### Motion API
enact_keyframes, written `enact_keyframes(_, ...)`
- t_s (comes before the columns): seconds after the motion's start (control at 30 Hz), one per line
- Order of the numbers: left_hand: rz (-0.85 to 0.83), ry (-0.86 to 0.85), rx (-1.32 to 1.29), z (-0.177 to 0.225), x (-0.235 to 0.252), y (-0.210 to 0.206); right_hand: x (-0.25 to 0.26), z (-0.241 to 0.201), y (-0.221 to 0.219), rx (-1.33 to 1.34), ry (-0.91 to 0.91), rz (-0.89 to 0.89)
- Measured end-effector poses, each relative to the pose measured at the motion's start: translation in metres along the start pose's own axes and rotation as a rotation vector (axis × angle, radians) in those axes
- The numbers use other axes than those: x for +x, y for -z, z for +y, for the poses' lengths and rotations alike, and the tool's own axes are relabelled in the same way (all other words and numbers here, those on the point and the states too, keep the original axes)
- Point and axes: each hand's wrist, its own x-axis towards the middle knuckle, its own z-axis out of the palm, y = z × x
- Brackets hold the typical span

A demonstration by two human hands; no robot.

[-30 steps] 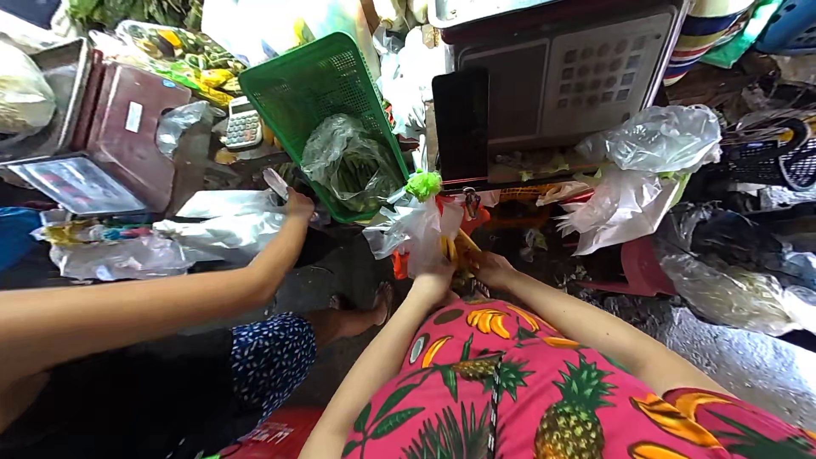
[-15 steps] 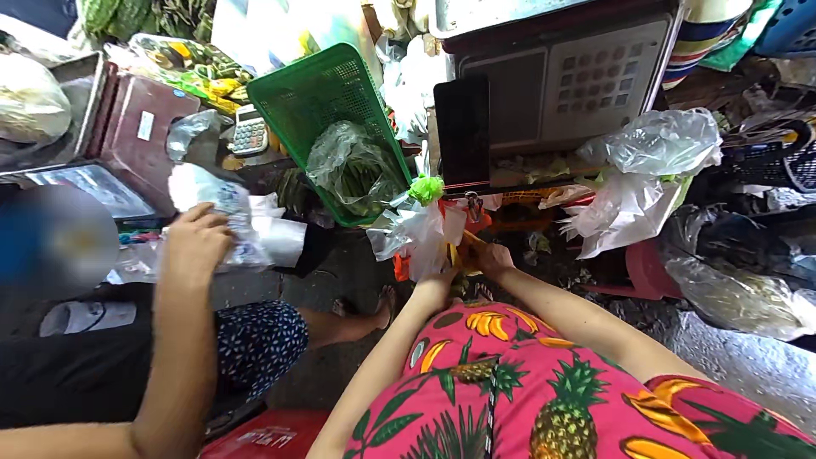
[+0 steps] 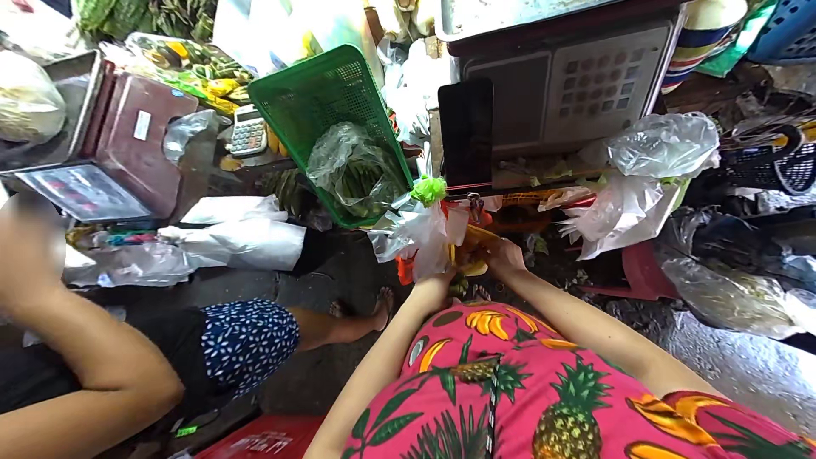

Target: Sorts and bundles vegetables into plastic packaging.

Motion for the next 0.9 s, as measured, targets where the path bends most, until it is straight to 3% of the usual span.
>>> enact_keyframes(0.23,0.033,-0.044,-0.02,-0.001,-0.001,-0.002,-0.011,0.01,0.002,0.117,0.003,0.131)
enact_keyframes(0.47,0.012,-0.035,-0.02,0.004,-0.007,0.003,-0.025,0.012,0.01,-0.138,0.152,0.25)
enact_keyframes(0.73,0.031,-0.087,-0.017,0.011,-0.008,0.003,-0.036,-0.006,0.046,-0.197,0.041,0.067)
enact_keyframes(0.9,0.055,-0.124,-0.019,0.011,-0.008,0.004,-0.038,0.005,0.05,-0.043,0.12,0.171)
